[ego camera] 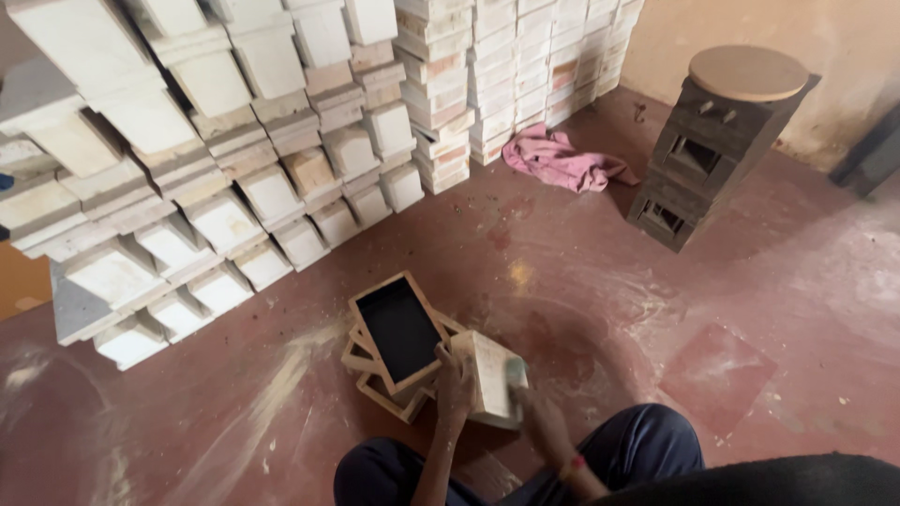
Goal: The person sits on the floor sanding small wooden boxes. They hold each box steady with one hand and rub its surfaces with a sanding block, turning the box to work different sides, then set finished boxes aside and pick up the next one.
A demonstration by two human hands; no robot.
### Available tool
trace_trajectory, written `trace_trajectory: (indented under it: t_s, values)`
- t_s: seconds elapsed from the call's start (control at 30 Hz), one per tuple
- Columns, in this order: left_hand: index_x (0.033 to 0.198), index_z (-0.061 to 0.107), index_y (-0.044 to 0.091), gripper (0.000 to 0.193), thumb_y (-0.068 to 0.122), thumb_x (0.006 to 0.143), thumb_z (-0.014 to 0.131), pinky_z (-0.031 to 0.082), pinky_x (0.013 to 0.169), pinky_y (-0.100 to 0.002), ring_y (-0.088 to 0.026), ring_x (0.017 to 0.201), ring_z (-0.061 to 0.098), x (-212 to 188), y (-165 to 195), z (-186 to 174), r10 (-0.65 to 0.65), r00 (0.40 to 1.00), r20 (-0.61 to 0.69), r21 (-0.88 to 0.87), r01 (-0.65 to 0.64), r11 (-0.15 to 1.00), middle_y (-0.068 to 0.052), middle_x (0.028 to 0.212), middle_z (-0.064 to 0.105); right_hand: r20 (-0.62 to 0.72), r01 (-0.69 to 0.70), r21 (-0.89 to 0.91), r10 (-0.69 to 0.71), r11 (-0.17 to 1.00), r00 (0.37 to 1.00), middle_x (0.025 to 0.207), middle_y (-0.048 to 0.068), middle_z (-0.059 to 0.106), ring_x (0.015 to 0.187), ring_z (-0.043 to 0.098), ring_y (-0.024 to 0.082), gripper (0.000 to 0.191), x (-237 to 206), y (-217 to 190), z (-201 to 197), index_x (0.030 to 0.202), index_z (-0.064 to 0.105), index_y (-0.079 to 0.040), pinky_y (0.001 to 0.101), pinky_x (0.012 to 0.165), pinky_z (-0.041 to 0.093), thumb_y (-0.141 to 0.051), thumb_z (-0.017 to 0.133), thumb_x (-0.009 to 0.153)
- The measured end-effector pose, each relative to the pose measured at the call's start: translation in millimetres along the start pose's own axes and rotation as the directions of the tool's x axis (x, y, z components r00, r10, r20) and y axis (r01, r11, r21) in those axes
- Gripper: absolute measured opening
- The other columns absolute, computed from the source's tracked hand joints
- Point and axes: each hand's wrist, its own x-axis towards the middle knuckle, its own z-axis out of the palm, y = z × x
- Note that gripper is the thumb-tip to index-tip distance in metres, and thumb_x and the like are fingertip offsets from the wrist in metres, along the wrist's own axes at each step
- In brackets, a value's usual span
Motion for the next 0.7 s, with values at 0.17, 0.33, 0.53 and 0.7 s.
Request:
trace_trajectory:
  t_s: [0.17, 0.33, 0.53, 0.7]
  values:
    - [0.152, 0.014, -0.008, 0.073, 0.033, 0.106, 0.051, 0.053, 0.056, -0.036, -0.019, 0.06, 0.063, -2.8, -0.5, 0.1, 0.194, 0.973, -0.124, -0.028, -0.199, 0.98, -0.011, 0.074, 0.063, 0.24, -0.313, -0.039, 0.313, 0.949, 0.919, 0.103, 0.018, 0.075, 0.095, 0.071, 0.038, 0.029, -1.3, 8.6, -19.2, 0.12, 0.069, -0.015, 0.0488, 0.084, 0.054, -0.014, 0.05, 0.098]
    - [0.156, 0.006, -0.005, 0.077, 0.033, 0.104, 0.048, 0.055, 0.063, -0.043, -0.031, 0.065, 0.066, -4.3, 10.5, -6.4, 0.001, 1.0, -0.003, -0.036, -0.001, 0.999, -0.019, 0.076, 0.066, -0.021, -0.021, 0.16, 0.025, 0.987, 0.999, 0.103, 0.02, 0.074, 0.089, 0.069, 0.043, 0.038, -22.6, -42.3, -17.8, 0.122, 0.069, -0.008, 0.0521, 0.073, 0.054, -0.007, 0.053, 0.087]
    - [0.156, 0.01, -0.01, 0.079, 0.035, 0.106, 0.051, 0.057, 0.071, -0.044, -0.038, 0.082, 0.069, 3.3, -1.6, 8.1, 0.133, 0.986, -0.102, 0.034, -0.13, 0.991, -0.028, 0.096, 0.065, 0.115, -0.259, -0.17, 0.281, 0.951, 0.953, 0.096, 0.017, 0.074, 0.084, 0.071, 0.039, 0.023, 10.2, -3.3, 0.8, 0.109, 0.07, -0.013, 0.0519, 0.073, 0.055, -0.02, 0.049, 0.1]
    - [0.157, 0.006, -0.011, 0.082, 0.039, 0.109, 0.05, 0.057, 0.082, -0.044, -0.041, 0.098, 0.07, 13.1, 0.5, 12.7, 0.202, 0.973, -0.114, 0.104, -0.191, 0.976, -0.034, 0.113, 0.065, 0.129, -0.158, -0.207, 0.187, 0.965, 0.974, 0.088, 0.016, 0.074, 0.077, 0.069, 0.04, 0.023, 7.4, 10.7, -19.1, 0.1, 0.074, -0.017, 0.0534, 0.068, 0.053, -0.016, 0.053, 0.091]
